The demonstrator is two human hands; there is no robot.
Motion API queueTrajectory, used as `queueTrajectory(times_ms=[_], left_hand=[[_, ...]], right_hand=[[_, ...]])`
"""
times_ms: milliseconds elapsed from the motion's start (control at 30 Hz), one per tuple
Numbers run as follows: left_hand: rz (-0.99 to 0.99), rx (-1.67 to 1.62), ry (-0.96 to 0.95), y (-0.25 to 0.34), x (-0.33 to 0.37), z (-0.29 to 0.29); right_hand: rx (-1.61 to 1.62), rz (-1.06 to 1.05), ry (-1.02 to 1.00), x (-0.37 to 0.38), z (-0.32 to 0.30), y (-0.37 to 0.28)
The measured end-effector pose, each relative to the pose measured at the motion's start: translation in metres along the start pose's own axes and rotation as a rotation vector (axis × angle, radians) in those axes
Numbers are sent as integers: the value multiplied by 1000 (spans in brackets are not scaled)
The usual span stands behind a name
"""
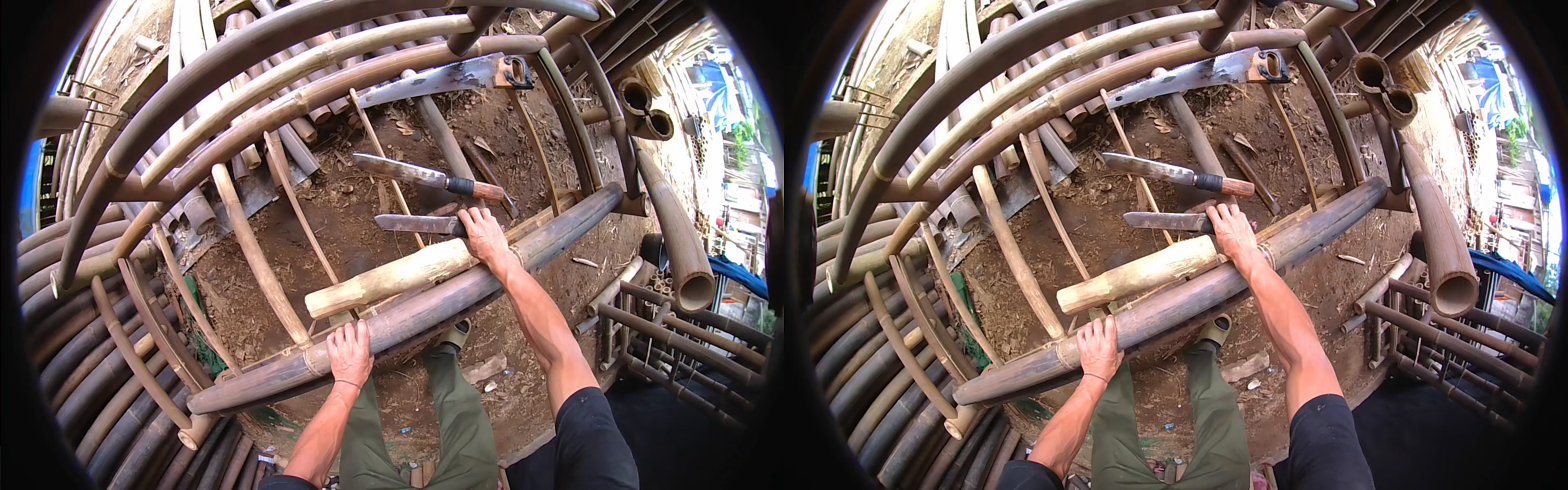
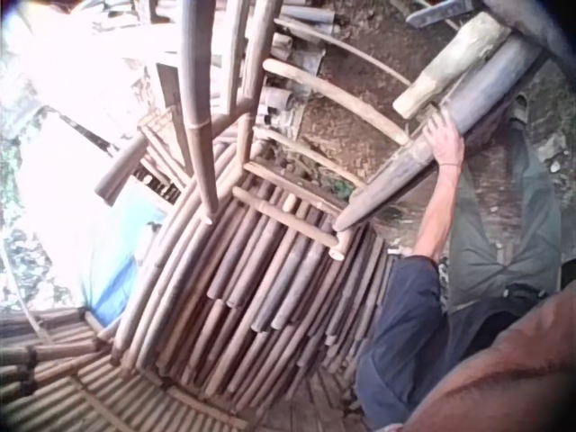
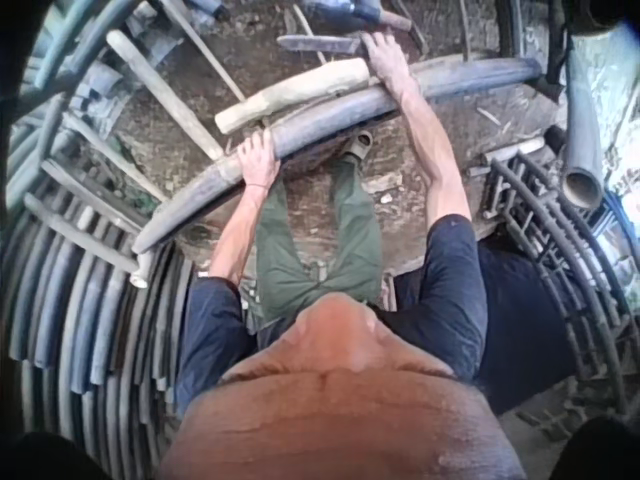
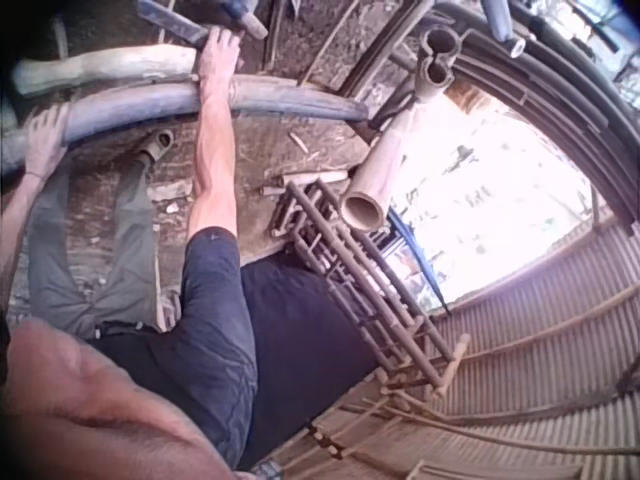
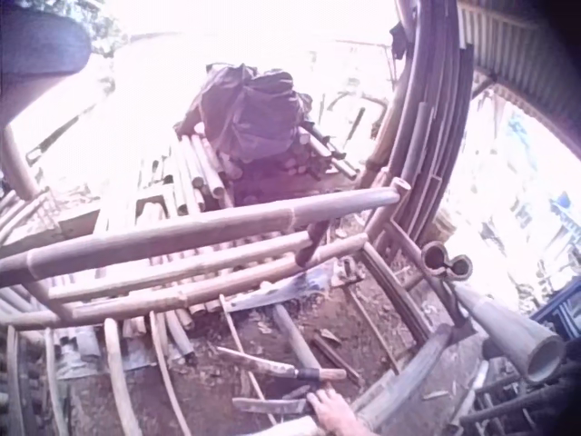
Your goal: The person uses a knife to score and split long bamboo poles in a workshop. They repeatedly position the bamboo, score it with the knife, and then strike it with a wooden mallet to split it into halves. The split pieces are set aside, and the process is repeated on additional bamboo poles.
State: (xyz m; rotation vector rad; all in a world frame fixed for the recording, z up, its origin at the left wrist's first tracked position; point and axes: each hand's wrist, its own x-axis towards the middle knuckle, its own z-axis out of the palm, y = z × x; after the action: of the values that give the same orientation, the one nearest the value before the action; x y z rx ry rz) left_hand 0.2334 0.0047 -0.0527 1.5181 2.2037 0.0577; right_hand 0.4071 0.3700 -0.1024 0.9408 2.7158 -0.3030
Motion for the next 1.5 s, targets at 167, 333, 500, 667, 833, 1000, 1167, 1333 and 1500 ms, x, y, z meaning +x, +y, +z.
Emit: queueTrajectory(times_ms=[167, 333, 500, 667, 833, 1000, 1167, 1333, 1500], left_hand=[[14, -47, -52, -5, 4, -4], [-29, -58, -224, -65, -34, -45], [-65, -91, -383, -175, -91, -18], [49, -32, -344, -147, -144, -95], [18, -137, -451, -27, -241, -236], [-92, -56, -517, 42, -347, -319], [-115, -56, -633, 62, -406, -397], [27, -510, -958, 45, -371, -404], [-193, -670, -1367, 0, -331, -321]], right_hand=[[60, 155, 24, -15, -47, -13], [438, 553, 273, -136, -79, -26], [887, 992, 239, -267, -56, -46], [2089, 1265, 642, -328, -4, -117], [2835, 1078, 716, -304, -24, -184], [2994, 941, 820, -343, -75, -212], [3035, 1003, 816, -426, -124, -273], [2704, 1459, 834, -478, -82, -302], [2047, 1516, 736, -539, -51, -313]])
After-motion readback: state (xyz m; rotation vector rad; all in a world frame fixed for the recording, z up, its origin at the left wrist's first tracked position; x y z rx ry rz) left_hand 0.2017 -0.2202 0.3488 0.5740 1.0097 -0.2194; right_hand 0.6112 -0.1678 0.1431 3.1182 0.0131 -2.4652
